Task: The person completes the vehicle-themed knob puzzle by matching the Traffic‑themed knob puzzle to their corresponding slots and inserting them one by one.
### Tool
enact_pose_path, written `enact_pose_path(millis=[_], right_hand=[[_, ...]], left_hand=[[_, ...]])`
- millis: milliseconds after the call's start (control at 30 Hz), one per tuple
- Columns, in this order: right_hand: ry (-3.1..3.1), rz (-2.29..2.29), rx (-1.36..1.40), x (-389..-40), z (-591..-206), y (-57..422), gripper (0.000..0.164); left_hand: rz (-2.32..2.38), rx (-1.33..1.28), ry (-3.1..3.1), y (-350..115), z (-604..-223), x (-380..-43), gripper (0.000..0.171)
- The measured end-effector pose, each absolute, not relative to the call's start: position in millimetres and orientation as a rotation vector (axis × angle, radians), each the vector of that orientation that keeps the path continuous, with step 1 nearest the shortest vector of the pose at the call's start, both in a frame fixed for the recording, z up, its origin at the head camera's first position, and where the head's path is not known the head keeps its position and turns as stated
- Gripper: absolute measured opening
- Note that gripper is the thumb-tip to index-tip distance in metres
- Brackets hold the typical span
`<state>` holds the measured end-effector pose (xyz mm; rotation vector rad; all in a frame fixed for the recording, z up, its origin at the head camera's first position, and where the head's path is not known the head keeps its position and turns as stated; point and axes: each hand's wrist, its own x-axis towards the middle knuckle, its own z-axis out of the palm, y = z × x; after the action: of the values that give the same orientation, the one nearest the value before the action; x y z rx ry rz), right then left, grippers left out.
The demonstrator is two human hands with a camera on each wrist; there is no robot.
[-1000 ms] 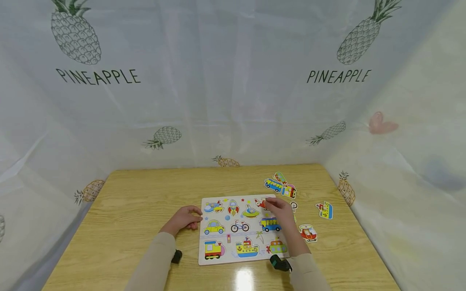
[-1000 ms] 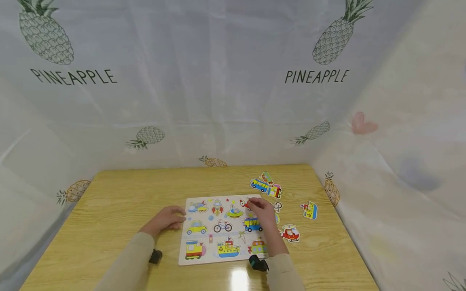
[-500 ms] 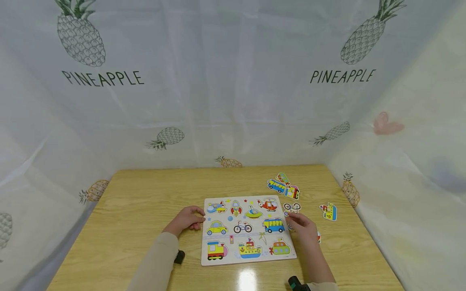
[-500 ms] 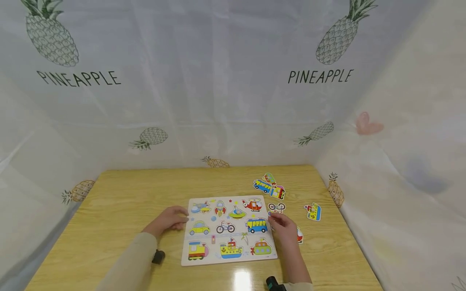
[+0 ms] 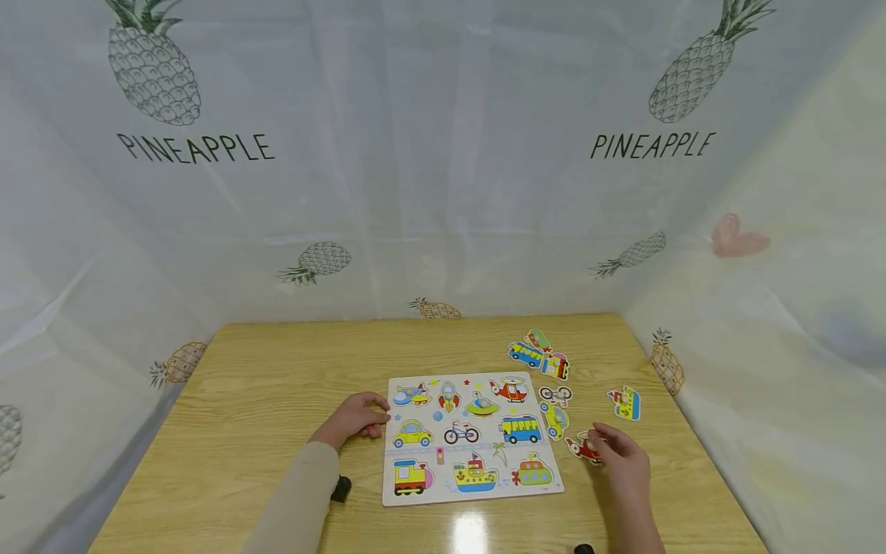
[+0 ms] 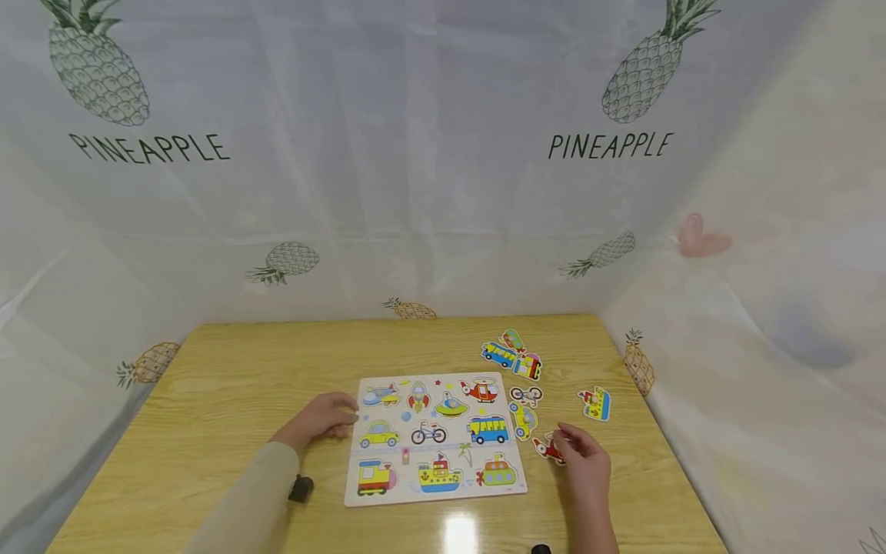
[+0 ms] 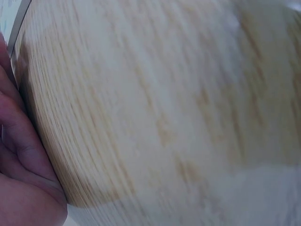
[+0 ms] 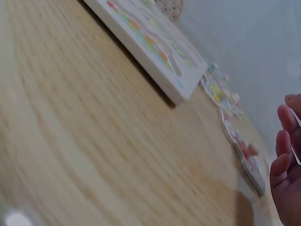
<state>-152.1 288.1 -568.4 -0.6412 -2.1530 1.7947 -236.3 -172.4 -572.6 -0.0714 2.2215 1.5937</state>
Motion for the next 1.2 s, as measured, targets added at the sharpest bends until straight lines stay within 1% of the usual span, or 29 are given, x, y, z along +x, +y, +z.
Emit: enact_pose_path(millis=[200, 267, 433, 600, 767, 900, 1200], right_hand=[[-2.261, 1.707, -0.660, -150.4, -576.4, 301.2, 0.033], [-2.345, 1.674, -0.648, -151.2, -579.2, 306.6, 0.035], [-2.500, 1.620, -0.492, -152.2, -583.8, 315.2, 0.035], [-2.513, 1.535, -0.305, -151.3, -589.0, 316.5, 0.028], [-2.506, 1.379, -0.184, -146.9, -596.7, 319.2, 0.021], [-2.511, 1.341, -0.183, -144.5, -599.8, 322.7, 0.017], [-2.567, 1.396, -0.234, -146.5, -598.9, 322.5, 0.016]], left_hand=[[1.613, -0.064, 2.206, -173.3, -573.1, -236.6, 0.020], [1.611, -0.056, 2.202, -173.2, -573.0, -237.6, 0.020], [1.579, -0.068, 2.227, -173.9, -573.2, -239.3, 0.020], [1.577, -0.066, 2.230, -173.0, -570.6, -238.2, 0.020], [1.602, -0.056, 2.197, -170.8, -570.8, -235.3, 0.020], [1.612, -0.056, 2.190, -168.9, -569.9, -233.8, 0.021], [1.571, -0.086, 2.210, -171.1, -569.1, -235.4, 0.020]])
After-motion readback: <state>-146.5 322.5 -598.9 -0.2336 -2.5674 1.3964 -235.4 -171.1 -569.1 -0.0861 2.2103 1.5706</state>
